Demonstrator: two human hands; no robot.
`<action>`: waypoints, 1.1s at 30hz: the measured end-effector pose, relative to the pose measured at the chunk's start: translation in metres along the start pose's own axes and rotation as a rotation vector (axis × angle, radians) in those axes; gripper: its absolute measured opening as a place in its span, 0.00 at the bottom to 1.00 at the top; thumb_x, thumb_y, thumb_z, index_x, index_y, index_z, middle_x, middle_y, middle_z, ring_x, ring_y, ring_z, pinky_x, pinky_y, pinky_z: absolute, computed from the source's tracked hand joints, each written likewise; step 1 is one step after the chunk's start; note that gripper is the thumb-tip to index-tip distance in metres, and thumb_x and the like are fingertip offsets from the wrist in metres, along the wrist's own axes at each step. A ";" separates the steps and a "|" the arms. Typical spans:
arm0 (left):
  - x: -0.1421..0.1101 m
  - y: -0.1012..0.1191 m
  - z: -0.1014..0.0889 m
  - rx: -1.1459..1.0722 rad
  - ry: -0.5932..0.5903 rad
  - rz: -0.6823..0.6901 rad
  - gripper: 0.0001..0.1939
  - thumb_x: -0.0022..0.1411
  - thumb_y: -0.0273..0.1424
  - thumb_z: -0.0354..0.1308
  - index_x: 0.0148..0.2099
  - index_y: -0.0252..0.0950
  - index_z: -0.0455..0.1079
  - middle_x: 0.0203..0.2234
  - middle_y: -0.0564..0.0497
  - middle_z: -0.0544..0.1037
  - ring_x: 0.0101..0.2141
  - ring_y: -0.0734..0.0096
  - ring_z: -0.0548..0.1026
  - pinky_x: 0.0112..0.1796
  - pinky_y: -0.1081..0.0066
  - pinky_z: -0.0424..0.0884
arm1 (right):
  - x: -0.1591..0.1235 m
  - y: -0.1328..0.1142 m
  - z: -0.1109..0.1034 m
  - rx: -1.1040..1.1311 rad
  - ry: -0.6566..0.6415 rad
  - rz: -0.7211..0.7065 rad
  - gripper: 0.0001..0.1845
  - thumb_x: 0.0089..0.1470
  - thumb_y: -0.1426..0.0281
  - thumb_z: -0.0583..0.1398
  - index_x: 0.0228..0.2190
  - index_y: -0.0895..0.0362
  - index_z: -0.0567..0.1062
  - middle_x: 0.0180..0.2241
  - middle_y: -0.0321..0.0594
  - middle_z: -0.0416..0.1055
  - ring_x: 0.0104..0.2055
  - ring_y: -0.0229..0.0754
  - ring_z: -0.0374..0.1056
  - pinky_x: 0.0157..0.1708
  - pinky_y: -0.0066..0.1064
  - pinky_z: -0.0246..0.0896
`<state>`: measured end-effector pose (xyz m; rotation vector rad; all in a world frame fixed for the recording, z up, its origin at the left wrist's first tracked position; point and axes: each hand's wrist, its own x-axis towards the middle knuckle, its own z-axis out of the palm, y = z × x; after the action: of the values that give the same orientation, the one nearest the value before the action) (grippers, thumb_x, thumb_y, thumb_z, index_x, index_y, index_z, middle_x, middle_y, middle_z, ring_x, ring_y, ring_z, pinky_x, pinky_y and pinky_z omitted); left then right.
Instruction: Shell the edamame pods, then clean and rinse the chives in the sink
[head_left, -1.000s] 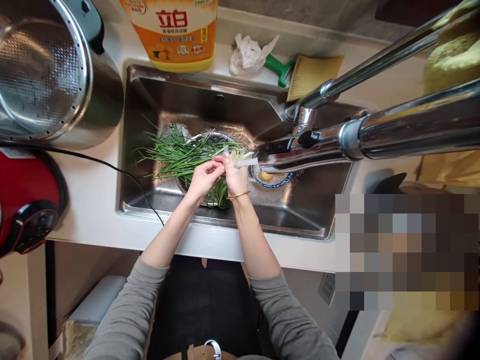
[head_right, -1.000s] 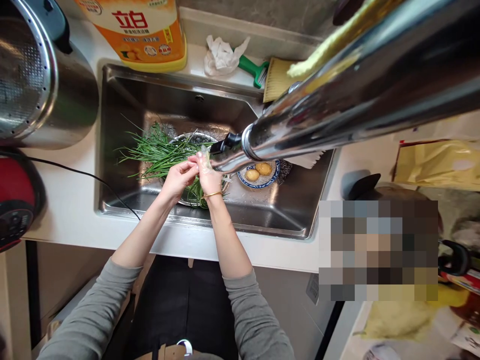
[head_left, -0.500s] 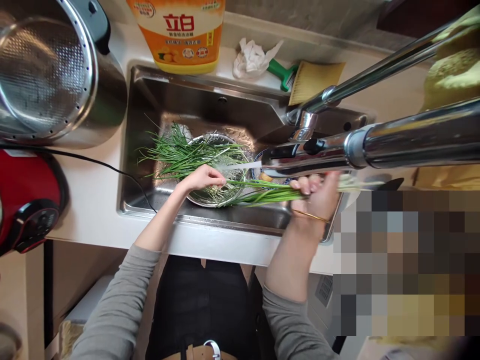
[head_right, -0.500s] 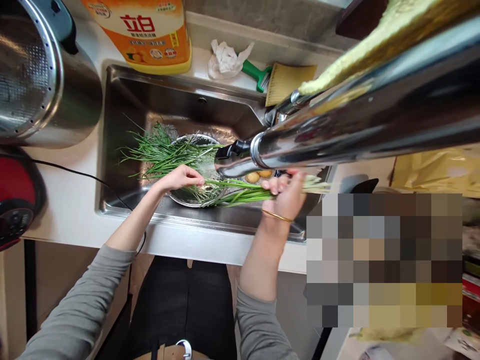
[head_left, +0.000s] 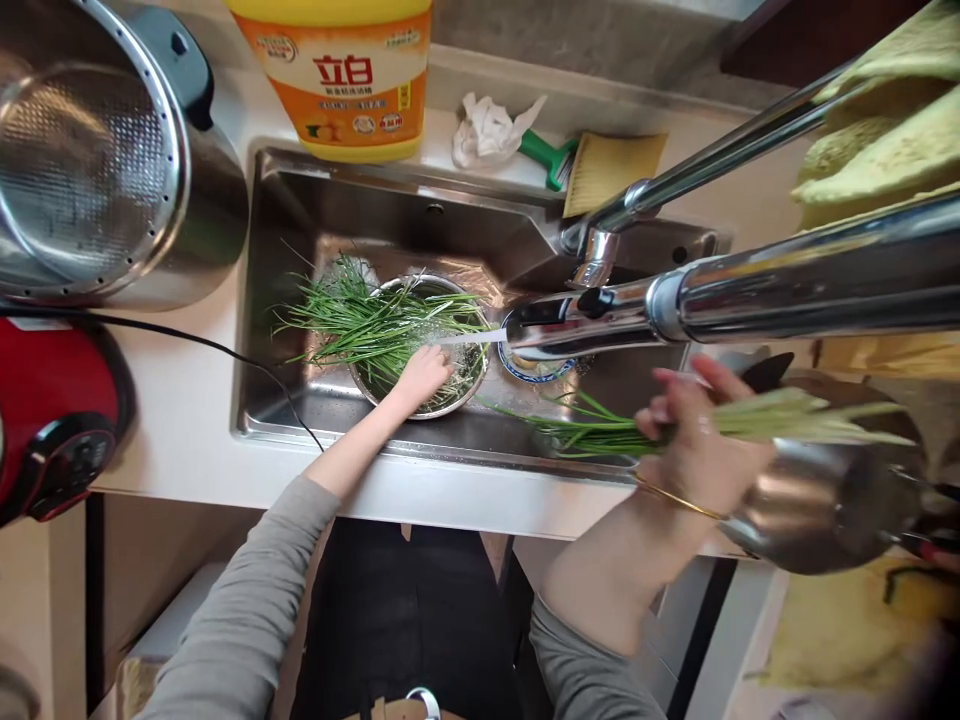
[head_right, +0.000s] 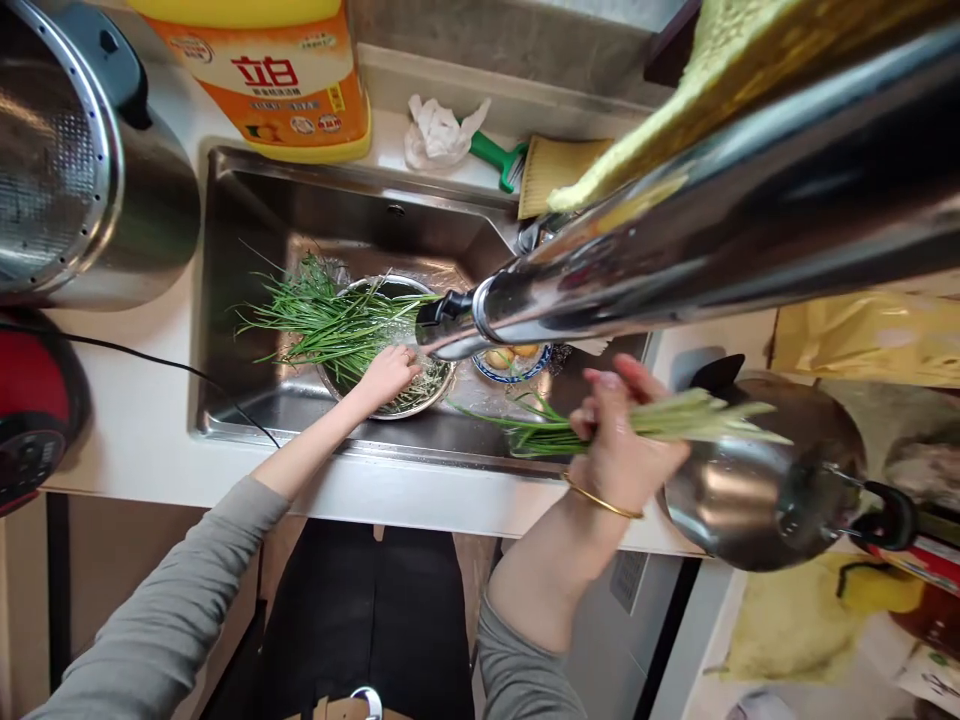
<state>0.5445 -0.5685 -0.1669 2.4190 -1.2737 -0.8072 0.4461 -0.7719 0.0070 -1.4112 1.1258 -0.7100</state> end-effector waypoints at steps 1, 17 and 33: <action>0.003 0.000 0.002 0.010 0.011 -0.029 0.12 0.64 0.24 0.51 0.37 0.31 0.76 0.41 0.37 0.77 0.47 0.54 0.71 0.45 0.61 0.64 | -0.002 0.008 0.009 -0.003 -0.046 0.034 0.07 0.40 0.71 0.69 0.27 0.49 0.80 0.26 0.37 0.74 0.16 0.29 0.55 0.11 0.25 0.44; -0.028 0.000 -0.042 -1.035 0.448 -0.353 0.12 0.60 0.37 0.57 0.38 0.32 0.72 0.32 0.48 0.79 0.29 0.73 0.73 0.33 0.74 0.67 | -0.060 0.104 0.126 0.071 -0.574 0.499 0.22 0.33 0.57 0.72 0.25 0.59 0.73 0.13 0.25 0.60 0.14 0.26 0.51 0.11 0.20 0.45; -0.035 -0.004 -0.057 -1.271 0.242 -0.262 0.20 0.51 0.45 0.65 0.36 0.31 0.78 0.32 0.46 0.81 0.31 0.70 0.75 0.35 0.72 0.69 | -0.048 0.100 0.134 0.095 -0.499 0.544 0.16 0.39 0.61 0.70 0.26 0.60 0.75 0.18 0.35 0.72 0.17 0.29 0.60 0.13 0.19 0.43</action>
<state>0.5661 -0.5376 -0.1112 1.5212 -0.1496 -0.9307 0.5269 -0.6661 -0.1049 -1.0469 0.9906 -0.0148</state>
